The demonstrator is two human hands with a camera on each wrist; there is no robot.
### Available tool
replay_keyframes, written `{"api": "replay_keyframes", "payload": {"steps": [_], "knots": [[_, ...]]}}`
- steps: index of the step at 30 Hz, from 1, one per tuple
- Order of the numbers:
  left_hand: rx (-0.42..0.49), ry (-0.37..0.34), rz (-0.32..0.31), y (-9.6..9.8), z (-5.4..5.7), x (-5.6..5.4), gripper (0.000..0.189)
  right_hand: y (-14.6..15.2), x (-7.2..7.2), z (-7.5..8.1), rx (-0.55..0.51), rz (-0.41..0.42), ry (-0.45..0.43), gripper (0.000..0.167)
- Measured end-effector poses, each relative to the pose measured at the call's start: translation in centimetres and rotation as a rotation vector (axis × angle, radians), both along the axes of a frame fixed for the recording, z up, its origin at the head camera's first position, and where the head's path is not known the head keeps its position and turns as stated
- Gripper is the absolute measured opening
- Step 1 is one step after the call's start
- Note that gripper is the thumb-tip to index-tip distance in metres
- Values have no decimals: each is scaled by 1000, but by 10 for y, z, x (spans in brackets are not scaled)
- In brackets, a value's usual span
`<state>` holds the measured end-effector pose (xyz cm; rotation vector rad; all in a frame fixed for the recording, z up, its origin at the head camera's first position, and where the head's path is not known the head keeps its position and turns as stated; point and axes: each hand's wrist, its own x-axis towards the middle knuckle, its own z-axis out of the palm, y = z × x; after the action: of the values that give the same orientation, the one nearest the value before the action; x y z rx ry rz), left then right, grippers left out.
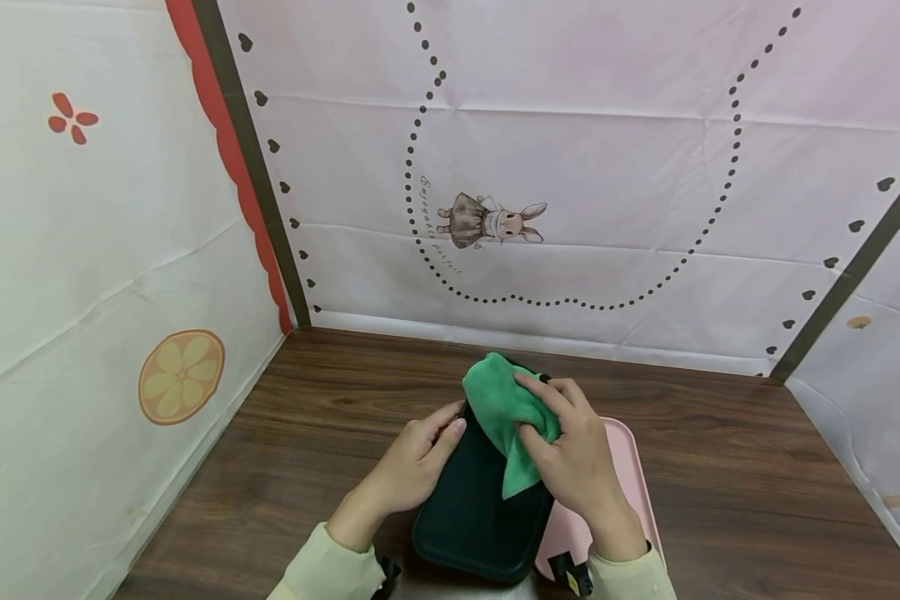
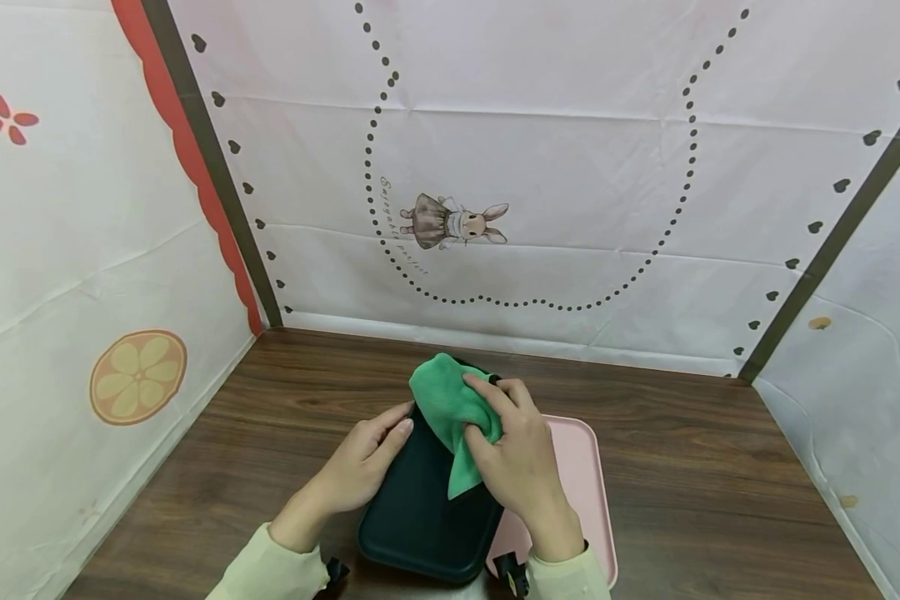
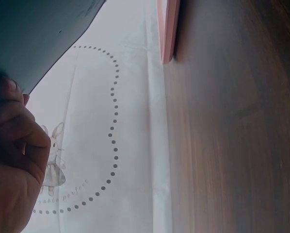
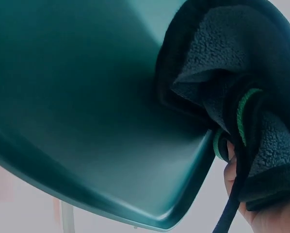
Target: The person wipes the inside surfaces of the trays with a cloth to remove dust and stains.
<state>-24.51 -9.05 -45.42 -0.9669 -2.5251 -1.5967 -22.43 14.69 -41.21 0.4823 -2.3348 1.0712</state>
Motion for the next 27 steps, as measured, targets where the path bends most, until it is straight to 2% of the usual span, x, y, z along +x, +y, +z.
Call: {"api": "replay_keyframes", "payload": {"steps": [5, 15, 27], "knots": [[10, 17, 22, 0, 0, 0, 48, 0, 0, 0, 27, 41, -27, 52], [61, 56, 24, -1, 3, 0, 44, 0, 0, -1, 89, 126, -56, 54], [106, 80, 54, -2, 2, -2, 40, -1, 1, -2, 93, 188, -74, 52]]}}
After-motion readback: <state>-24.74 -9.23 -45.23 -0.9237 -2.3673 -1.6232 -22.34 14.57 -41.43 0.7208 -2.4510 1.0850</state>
